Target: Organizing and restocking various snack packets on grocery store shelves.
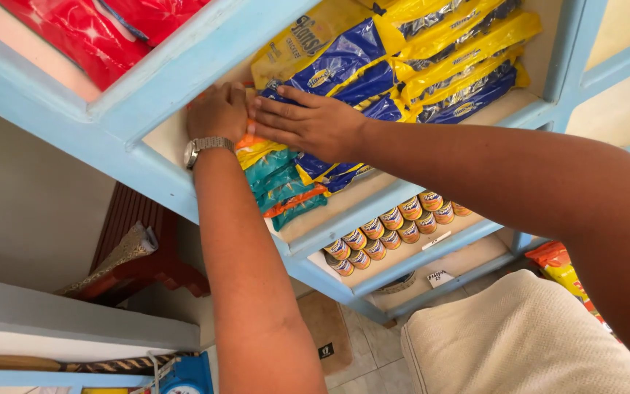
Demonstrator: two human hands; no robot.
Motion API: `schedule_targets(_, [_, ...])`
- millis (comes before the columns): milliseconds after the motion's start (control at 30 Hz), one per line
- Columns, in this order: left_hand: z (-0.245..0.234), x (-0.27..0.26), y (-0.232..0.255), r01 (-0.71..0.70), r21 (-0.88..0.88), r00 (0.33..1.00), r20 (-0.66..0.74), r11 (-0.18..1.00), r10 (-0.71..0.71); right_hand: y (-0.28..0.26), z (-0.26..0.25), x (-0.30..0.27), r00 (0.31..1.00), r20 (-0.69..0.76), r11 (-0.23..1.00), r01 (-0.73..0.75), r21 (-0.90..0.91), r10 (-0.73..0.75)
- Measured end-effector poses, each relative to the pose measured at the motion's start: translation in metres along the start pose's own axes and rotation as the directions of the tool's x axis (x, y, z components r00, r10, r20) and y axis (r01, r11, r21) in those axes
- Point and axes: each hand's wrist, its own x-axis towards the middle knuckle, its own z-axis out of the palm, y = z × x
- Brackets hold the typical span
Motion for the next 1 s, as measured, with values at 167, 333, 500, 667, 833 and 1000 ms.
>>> schedule_targets(167, [-0.009,0.007,0.001,0.108,0.029,0.970,0.217,0.994,-0.112,-0.003,-0.007,-0.009,0.998,0.052,0.986,0.014,0.167,-0.023])
schedule_targets(333, [0.020,0.021,-0.023,-0.105,0.158,0.969,0.239,0.982,0.065,-0.003,-0.010,-0.025,0.987,0.149,0.997,0.055,0.055,-0.062])
schedule_targets(500, [0.024,0.019,-0.027,-0.076,0.213,0.972,0.234,0.974,0.025,0.007,-0.003,-0.027,0.978,0.187,0.996,0.084,0.030,-0.088])
schedule_targets(667, [0.040,0.027,-0.041,0.024,0.139,0.980,0.193,0.990,-0.051,0.014,0.000,-0.028,0.979,0.160,0.989,0.111,0.095,-0.125])
schedule_targets(833, [0.034,0.023,-0.031,0.036,0.128,0.983,0.176,0.991,-0.059,0.007,-0.021,-0.040,0.981,0.165,0.983,0.076,0.164,-0.104])
schedule_targets(1000, [0.040,0.022,-0.041,-0.015,0.089,0.989,0.147,0.996,0.002,-0.021,-0.047,-0.094,0.975,0.208,0.972,0.030,0.234,-0.080])
